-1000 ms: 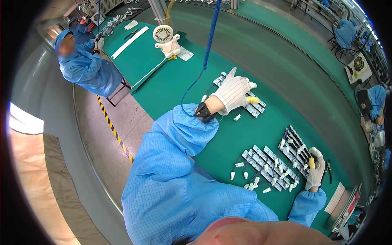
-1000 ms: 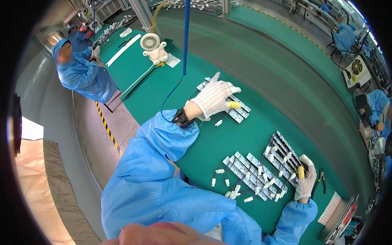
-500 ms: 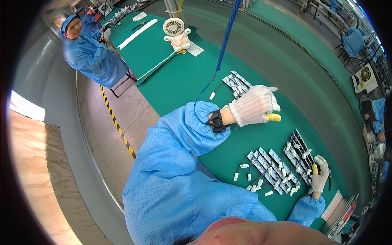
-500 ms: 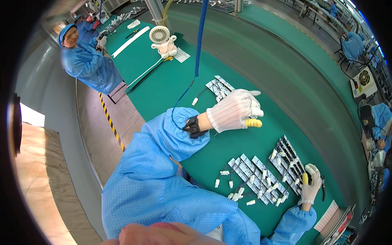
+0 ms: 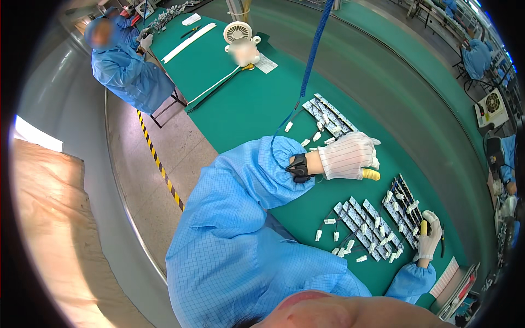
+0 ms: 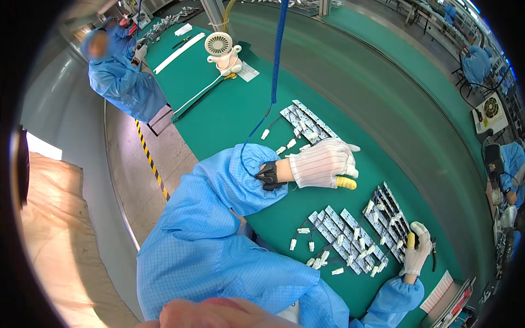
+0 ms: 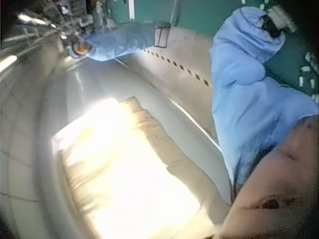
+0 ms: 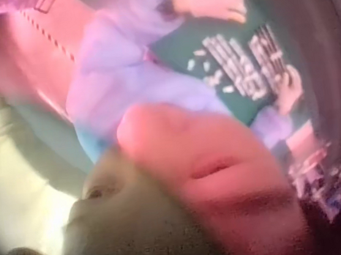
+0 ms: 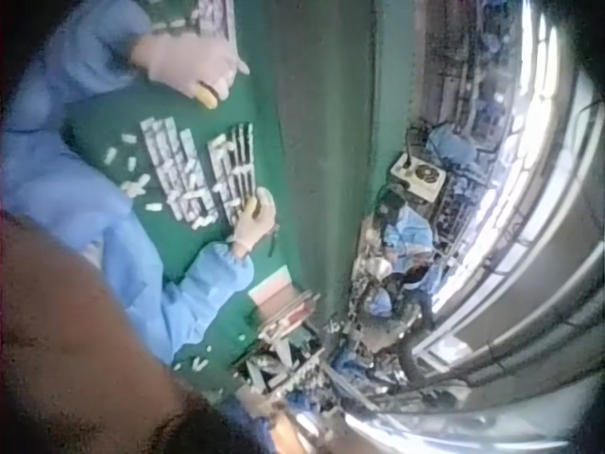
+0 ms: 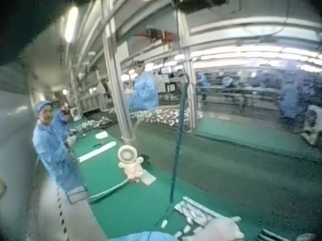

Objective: Inspecting and trimming LED circuit board strips on a production line using nippers.

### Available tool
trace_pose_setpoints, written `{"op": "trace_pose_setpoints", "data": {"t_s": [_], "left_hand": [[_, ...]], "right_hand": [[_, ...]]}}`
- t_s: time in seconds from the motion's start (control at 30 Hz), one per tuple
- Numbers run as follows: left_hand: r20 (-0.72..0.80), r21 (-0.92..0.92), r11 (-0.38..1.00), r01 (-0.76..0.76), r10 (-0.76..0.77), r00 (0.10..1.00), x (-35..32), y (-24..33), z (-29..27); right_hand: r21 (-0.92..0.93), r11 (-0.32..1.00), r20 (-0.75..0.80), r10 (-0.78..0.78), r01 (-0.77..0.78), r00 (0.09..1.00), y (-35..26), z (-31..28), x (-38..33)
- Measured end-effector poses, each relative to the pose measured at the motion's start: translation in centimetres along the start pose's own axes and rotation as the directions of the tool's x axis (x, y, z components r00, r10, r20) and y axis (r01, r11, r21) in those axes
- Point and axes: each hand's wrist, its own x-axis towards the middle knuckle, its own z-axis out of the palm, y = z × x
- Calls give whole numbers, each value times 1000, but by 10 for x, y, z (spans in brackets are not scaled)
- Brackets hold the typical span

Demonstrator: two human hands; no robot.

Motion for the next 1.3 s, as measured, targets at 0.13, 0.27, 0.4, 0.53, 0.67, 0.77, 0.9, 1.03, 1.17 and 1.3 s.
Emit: {"op": "trace_pose_setpoints", "data": {"t_s": [0.13, 0.27, 0.4, 0.53, 0.67, 0.77, 0.9, 1.03, 1.17, 1.3], "left_hand": [[13, -7, 1000, -12, 12, 1000, 0, 2, 1], [-15, -17, 1000, -21, 20, 1000, -1, 1, 7], [-5, -46, 999, -20, 19, 1000, -1, 1, 8], [67, -37, 999, -8, 11, 998, -2, 1, 10], [26, -50, 997, -52, 53, 998, -2, 2, 10], [57, -47, 998, -48, 51, 997, -2, 3, 10], [45, -38, 998, -47, 49, 998, -4, 3, 11], [73, -23, 999, -40, 41, 996, -4, 5, 10], [68, -34, 998, -58, 61, 996, -2, 5, 12], [52, -35, 998, -59, 60, 997, -4, 5, 12]], "right_hand": [[19, 1000, 10, 20, -21, 1000, -1, 0, 0], [5, 1000, 0, 1, -1, 1000, -2, 0, 1], [0, 1000, -10, 7, -7, 1000, 0, 0, -1], [-14, 1000, -19, -9, 9, 1000, -1, 0, 0], [6, 1000, -8, 14, -14, 1000, -1, 1, 0], [2, 1000, -15, 26, -26, 1000, 0, 0, -1], [36, 999, -8, 36, -36, 999, 1, 1, 0], [29, 998, 3, 50, -50, 999, 2, 1, 0], [27, 998, -3, 57, -57, 998, 1, 0, -1], [12, 1000, -15, 19, -19, 1000, 0, 1, 0]]}}
